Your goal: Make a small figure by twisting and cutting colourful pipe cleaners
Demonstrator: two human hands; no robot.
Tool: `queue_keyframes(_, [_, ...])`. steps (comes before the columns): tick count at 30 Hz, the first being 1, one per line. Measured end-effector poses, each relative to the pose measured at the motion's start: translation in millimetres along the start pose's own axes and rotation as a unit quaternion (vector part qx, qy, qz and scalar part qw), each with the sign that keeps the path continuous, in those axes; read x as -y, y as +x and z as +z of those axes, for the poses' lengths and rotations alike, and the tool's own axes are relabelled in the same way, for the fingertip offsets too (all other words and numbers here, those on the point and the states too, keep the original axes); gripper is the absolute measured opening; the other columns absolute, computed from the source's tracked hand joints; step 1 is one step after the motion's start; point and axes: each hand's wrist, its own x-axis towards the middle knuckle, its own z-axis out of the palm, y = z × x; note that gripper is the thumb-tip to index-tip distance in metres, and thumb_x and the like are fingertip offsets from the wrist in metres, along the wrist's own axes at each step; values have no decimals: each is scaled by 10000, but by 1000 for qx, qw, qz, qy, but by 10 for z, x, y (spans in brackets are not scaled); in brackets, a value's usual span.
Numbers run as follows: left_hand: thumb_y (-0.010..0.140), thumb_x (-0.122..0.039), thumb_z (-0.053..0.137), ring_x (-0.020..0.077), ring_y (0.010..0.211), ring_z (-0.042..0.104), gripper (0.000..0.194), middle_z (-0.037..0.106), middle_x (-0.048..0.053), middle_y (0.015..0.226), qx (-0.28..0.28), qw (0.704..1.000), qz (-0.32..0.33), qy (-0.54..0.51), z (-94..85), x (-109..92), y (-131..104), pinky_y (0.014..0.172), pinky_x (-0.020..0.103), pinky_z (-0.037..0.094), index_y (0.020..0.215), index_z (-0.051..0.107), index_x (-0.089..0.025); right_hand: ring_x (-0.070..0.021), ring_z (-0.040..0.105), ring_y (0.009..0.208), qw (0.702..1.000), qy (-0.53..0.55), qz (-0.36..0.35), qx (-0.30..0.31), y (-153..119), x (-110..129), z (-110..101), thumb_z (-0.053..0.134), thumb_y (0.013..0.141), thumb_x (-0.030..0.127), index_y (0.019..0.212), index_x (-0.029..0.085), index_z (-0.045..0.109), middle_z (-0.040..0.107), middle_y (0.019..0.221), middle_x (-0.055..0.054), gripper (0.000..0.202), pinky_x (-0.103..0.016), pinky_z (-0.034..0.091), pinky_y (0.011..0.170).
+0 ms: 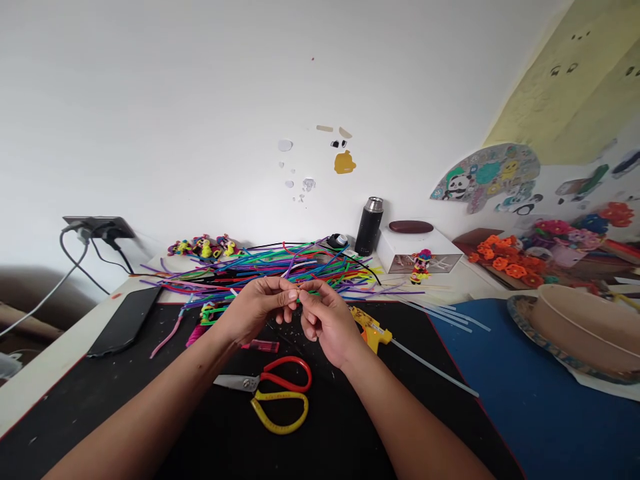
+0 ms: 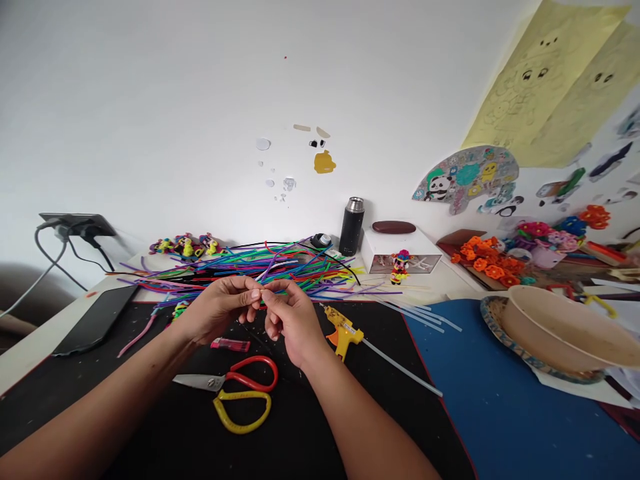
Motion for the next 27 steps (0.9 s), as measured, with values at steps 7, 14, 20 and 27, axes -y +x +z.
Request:
queue_keyframes(7, [650, -444, 976, 98, 484, 581, 381, 664, 7, 582, 7, 1000, -1, 3, 19, -6, -6, 464, 192, 435, 722, 761, -137, -70, 425, 379, 1000, 15, 5, 9, 18, -31, -23, 893, 761, 488, 941, 225, 593, 486, 533, 118, 438, -189, 247, 376])
queue_keyframes(14, [630, -431, 985, 93, 481, 564, 375, 658, 9, 562, 11, 1000, -6, -2, 18, 2, -13, 477, 194, 426, 697, 759, -140, -66, 430, 388, 998, 53, 20, 31, 4, -64, -6, 904, 757, 471, 936, 230, 578, 493, 539, 119, 443, -190, 244, 390])
queue_keyframes(20, [659, -461, 959, 114, 514, 579, 374, 686, 31, 606, 18, 999, -15, 43, -24, -21, 15, 509, 216, 446, 747, 779, -145, -72, 430, 389, 999, 28, 25, -2, 3, -43, 7, 915, 719, 497, 921, 223, 585, 481, 530, 119, 474, -197, 242, 392])
queue_keyframes(27, [772, -474, 847, 157, 617, 607, 319, 751, 50, 780, 80, 970, -24, 230, -147, -18, 44, 591, 257, 467, 873, 806, -174, -68, 411, 398, 999, 7, -13, -32, 9, 135, -27, 863, 758, 554, 879, 199, 615, 465, 549, 106, 449, -202, 268, 390])
